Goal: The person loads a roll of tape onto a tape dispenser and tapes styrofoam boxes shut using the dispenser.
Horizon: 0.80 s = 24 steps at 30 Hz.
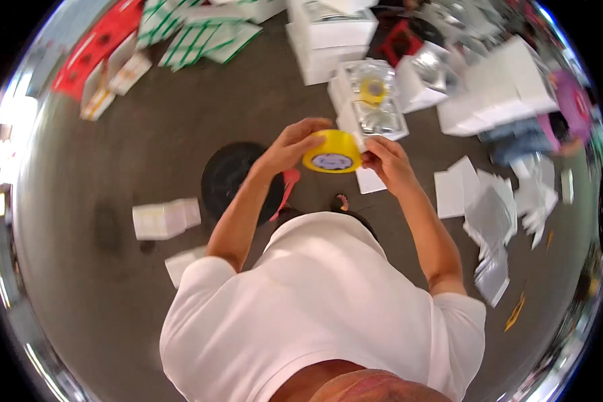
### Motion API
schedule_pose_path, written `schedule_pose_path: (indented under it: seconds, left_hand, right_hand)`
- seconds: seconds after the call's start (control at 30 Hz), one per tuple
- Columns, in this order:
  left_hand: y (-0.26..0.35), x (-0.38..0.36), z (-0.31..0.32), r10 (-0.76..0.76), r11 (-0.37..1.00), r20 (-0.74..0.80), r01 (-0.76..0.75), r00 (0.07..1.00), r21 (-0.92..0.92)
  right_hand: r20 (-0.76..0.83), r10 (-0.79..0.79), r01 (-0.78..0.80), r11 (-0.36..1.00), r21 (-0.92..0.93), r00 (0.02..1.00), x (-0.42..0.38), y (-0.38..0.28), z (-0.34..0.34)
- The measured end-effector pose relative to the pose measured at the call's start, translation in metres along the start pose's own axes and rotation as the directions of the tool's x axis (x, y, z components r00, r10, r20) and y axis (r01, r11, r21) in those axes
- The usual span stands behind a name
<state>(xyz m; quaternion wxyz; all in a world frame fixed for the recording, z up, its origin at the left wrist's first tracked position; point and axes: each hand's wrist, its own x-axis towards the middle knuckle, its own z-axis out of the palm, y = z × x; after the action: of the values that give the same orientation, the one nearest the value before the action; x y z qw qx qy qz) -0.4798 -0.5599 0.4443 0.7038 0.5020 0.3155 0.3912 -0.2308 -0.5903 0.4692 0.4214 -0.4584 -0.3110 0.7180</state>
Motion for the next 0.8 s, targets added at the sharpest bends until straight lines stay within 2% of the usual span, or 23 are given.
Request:
schedule_pose_path:
  seconds: [0.03, 0.07, 0.1, 0.13, 0.17, 0.2, 0.27, 0.3, 0.37, 0.4, 0.47, 0.53, 0.57, 0.6, 0.63, 0.7, 0.73, 0.77, 0.8]
  left_hand:
    - [-0.008, -0.006, -0.005, 0.098, 0.963, -0.105, -0.068, 0.99, 0.261]
    - [-0.016, -0.013, -0.01, 0.202, 0.853, -0.177, -0.084, 0.963, 0.515]
    - [-0.005, -0.029, 0.0, 0.307, 0.698, -0.137, -0.126, 0.942, 0.705]
    - [0.004, -0.045, 0.013, 0.384, 0.499, -0.065, -0.148, 0.921, 0.854]
    - [-0.006, -0.058, 0.02, 0.423, 0.413, -0.053, -0.14, 0.904, 0.9]
    - [-0.016, -0.068, 0.022, 0.422, 0.393, -0.084, -0.098, 0.903, 0.914]
    - [-0.033, -0.086, 0.019, 0.382, 0.526, -0.239, 0.002, 0.893, 0.85]
    - [-0.035, -0.097, 0.014, 0.382, 0.535, -0.264, 0.021, 0.886, 0.845]
    - [-0.034, -0.115, 0.001, 0.233, 0.598, -0.392, 0.187, 0.89, 0.78]
    - [-0.038, -0.125, -0.004, 0.232, 0.608, -0.404, 0.192, 0.885, 0.77]
    - [-0.046, -0.149, -0.014, 0.068, 0.702, -0.66, 0.434, 0.748, 0.565]
    - [-0.051, -0.18, -0.028, -0.077, 0.782, -0.801, 0.534, 0.594, 0.32]
    - [-0.06, -0.199, -0.035, -0.095, 0.801, -0.85, 0.547, 0.517, 0.244]
    - [-0.08, -0.219, -0.043, -0.09, 0.877, -0.89, 0.459, 0.447, 0.142]
    - [-0.082, -0.236, -0.048, -0.144, 0.894, -0.915, 0.446, 0.378, 0.044]
    - [-0.105, -0.27, -0.063, -0.17, 0.9, -0.958, 0.432, 0.231, -0.055]
    - [-0.105, -0.281, -0.067, -0.181, 0.909, -0.966, 0.406, 0.185, -0.093]
    - [-0.102, -0.288, -0.071, -0.211, 0.909, -0.967, 0.393, 0.145, -0.14]
    - [-0.108, -0.3, -0.076, -0.212, 0.906, -0.968, 0.399, 0.132, -0.144]
  right_hand:
    - [0.012, 0.02, -0.02, 0.997, -0.076, 1.0, 0.008, 0.01, 0.0]
    - [0.024, 0.031, -0.027, 0.988, -0.152, 0.999, 0.016, 0.021, 0.001]
    - [0.076, 0.07, -0.056, 0.984, -0.171, 0.995, 0.018, 0.03, 0.012]
    - [0.057, 0.034, -0.017, 0.963, -0.267, 0.998, 0.018, 0.04, 0.023]
    - [0.042, -0.01, 0.025, 0.933, -0.36, 0.999, 0.019, 0.05, 0.033]
    - [0.077, 0.019, 0.011, 0.928, -0.372, 0.997, 0.022, 0.06, 0.043]
    - [0.141, -0.013, 0.071, 0.906, -0.417, 0.99, 0.024, 0.081, 0.062]
    - [0.183, 0.003, 0.084, 0.883, -0.463, 0.983, 0.026, 0.089, 0.072]
    - [0.243, 0.049, 0.08, 0.867, -0.492, 0.969, 0.032, 0.098, 0.089]
    - [0.294, 0.081, 0.085, 0.856, -0.511, 0.953, 0.034, 0.102, 0.1]
    - [0.327, 0.15, 0.034, 0.867, -0.497, 0.933, 0.05, 0.107, 0.117]
    - [0.202, 0.133, -0.037, 0.907, -0.42, 0.97, 0.087, 0.134, 0.127]
    - [0.2, 0.142, -0.046, 0.906, -0.42, 0.97, 0.11, 0.162, 0.125]
    - [0.168, 0.148, -0.016, 0.795, -0.606, 0.975, 0.138, 0.203, 0.114]
    - [0.137, 0.147, 0.01, 0.646, -0.763, 0.98, 0.163, 0.243, 0.104]
    - [0.127, 0.158, 0.067, 0.343, -0.937, 0.979, 0.199, 0.317, 0.098]
    - [0.06, 0.223, -0.013, 0.312, -0.95, 0.973, 0.203, 0.331, 0.109]
    - [0.059, 0.169, 0.008, 0.288, -0.958, 0.984, 0.217, 0.367, 0.108]
    - [0.073, 0.198, 0.018, 0.267, -0.964, 0.977, 0.221, 0.382, 0.116]
